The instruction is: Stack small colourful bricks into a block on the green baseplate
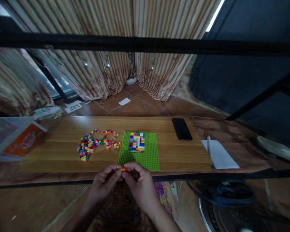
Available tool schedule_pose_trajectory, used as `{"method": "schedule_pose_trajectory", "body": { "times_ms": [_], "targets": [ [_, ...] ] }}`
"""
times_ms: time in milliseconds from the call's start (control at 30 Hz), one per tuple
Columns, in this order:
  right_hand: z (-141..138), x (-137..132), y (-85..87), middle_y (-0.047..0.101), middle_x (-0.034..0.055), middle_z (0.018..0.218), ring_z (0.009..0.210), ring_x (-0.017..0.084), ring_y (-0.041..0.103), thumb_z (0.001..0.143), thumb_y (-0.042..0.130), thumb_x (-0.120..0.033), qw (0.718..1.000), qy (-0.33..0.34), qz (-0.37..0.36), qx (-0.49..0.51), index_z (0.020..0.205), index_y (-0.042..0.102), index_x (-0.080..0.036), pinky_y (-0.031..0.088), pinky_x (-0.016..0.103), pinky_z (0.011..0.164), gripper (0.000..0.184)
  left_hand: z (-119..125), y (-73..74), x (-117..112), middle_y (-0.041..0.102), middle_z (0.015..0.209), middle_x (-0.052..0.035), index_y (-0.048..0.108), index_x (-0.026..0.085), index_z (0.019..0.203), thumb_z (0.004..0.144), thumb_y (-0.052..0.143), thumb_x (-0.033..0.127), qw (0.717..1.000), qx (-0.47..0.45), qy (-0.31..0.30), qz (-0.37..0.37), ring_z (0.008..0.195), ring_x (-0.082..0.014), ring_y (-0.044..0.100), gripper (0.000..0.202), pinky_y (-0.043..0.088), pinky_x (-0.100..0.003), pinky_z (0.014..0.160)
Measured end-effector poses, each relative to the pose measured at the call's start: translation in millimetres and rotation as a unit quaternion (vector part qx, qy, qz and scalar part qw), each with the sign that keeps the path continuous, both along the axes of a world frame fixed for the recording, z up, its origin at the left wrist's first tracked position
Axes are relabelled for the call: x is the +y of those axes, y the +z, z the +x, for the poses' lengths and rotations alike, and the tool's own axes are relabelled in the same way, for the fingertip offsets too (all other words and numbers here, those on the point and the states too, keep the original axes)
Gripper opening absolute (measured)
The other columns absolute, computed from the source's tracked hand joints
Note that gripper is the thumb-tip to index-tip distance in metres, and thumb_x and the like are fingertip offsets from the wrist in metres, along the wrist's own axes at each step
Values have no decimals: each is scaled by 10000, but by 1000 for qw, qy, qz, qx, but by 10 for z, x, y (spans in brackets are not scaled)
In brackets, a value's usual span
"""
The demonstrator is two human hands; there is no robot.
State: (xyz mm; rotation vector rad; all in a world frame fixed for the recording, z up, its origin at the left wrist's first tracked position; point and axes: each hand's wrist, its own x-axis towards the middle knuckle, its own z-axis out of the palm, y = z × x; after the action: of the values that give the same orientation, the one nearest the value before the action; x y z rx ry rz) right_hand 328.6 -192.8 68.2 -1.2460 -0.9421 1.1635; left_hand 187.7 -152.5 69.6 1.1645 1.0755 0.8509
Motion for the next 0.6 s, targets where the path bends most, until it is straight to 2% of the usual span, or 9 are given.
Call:
{"method": "schedule_pose_trajectory", "body": {
  "times_ms": [167, 400, 500, 600],
  "targets": [
    [89, -39, 48, 689, -15, 707, 658, 139, 637, 724, 785, -408, 997, -47, -14, 59, 830, 733, -233, 536, 258, 641, 212, 186, 108, -98, 637, 697, -4, 696, 222, 805, 778, 691, 415, 999, 23, -9, 23, 687, -151, 594, 195, 504, -267, 684],
    [185, -182, 173, 728, 2, 673, 615, 148, 645, 666, 821, -359, 993, -76, -15, 84, 732, 770, -233, 544, 273, 610, 151, 327, 303, -301, 661, 721, -13, 685, 226, 797, 823, 649, 382, 998, 31, -16, 58, 696, -152, 601, 162, 494, -263, 671],
    [231, -241, 198, 690, -5, 589, 544, 129, 600, 657, 829, -378, 992, -64, -16, 105, 704, 774, -224, 514, 259, 548, 171, 360, 383, -356, 669, 715, -22, 681, 212, 768, 821, 645, 369, 999, 10, -31, 43, 687, -154, 606, 170, 498, -275, 685],
    [268, -312, 220, 674, -6, 560, 516, 119, 587, 635, 852, -412, 986, -52, -33, 158, 704, 774, -211, 513, 251, 531, 226, 398, 427, -409, 676, 713, -33, 680, 192, 756, 803, 665, 366, 999, -19, -49, -8, 695, -156, 619, 181, 509, -286, 717]
  ]
}}
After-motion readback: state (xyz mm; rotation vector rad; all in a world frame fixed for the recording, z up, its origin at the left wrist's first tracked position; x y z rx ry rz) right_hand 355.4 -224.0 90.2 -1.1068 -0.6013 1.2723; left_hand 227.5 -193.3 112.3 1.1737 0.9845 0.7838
